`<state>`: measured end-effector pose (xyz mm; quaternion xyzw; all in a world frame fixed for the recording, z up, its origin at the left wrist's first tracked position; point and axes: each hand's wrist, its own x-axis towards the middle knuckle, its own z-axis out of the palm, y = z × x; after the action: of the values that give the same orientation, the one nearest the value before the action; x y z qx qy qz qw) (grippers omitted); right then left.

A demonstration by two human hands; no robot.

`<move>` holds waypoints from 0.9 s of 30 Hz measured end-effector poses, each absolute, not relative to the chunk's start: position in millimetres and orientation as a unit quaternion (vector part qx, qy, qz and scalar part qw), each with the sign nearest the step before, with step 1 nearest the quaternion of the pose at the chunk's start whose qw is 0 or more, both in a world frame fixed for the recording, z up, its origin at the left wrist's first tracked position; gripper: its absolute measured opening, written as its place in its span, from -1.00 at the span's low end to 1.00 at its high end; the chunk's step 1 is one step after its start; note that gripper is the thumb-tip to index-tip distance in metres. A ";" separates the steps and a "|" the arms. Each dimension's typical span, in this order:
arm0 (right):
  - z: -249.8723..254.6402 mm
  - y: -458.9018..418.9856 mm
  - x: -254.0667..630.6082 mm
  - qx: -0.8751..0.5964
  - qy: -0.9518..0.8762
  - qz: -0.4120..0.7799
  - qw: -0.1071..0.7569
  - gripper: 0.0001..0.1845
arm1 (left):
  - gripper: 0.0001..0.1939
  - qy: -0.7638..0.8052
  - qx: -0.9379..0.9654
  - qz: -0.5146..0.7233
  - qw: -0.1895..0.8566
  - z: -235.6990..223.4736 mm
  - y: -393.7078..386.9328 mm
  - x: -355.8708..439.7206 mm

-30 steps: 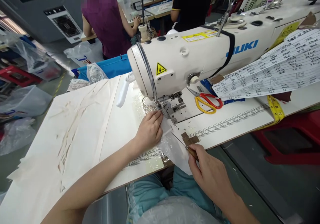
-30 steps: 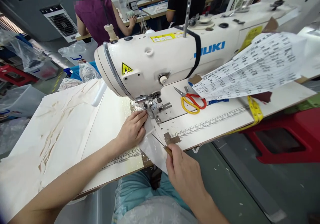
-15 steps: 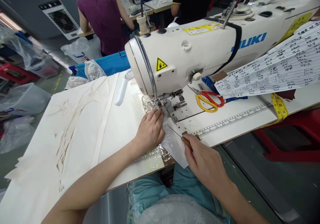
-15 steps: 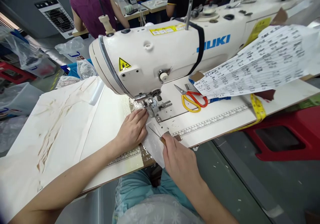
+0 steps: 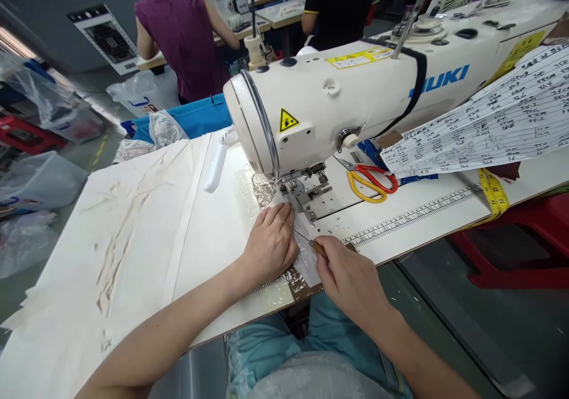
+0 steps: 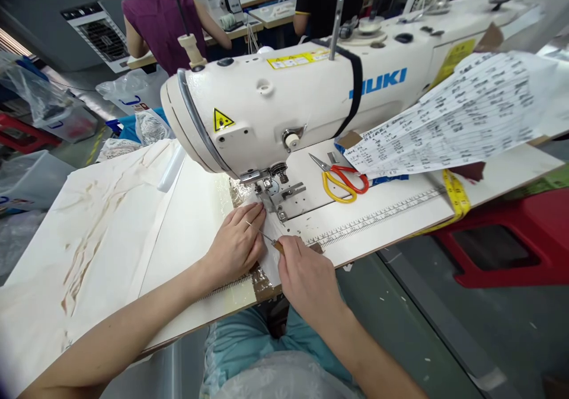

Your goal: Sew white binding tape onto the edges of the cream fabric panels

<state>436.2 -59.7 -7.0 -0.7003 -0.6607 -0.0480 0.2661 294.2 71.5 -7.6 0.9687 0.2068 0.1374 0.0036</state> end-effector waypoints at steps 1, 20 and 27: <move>-7.1 -57.9 435.7 -0.701 -0.660 -0.051 0.265 -0.80 | -0.51 0.206 0.969 0.137 0.000 -7.8 71.5 294.1; -11.5 -34.0 426.5 -0.704 -0.643 -0.063 0.294 -0.82 | -0.59 0.266 0.955 0.117 -0.063 -7.3 94.6 295.7; -8.1 -44.4 422.7 -0.693 -0.643 -0.020 0.325 -0.80 | -0.59 0.244 0.958 0.128 -0.079 -2.7 91.2 294.3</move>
<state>422.7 -44.4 -8.1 -0.6930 -0.6434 -0.0199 0.3245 294.3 91.2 -2.7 0.9580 0.2443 0.1278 -0.0790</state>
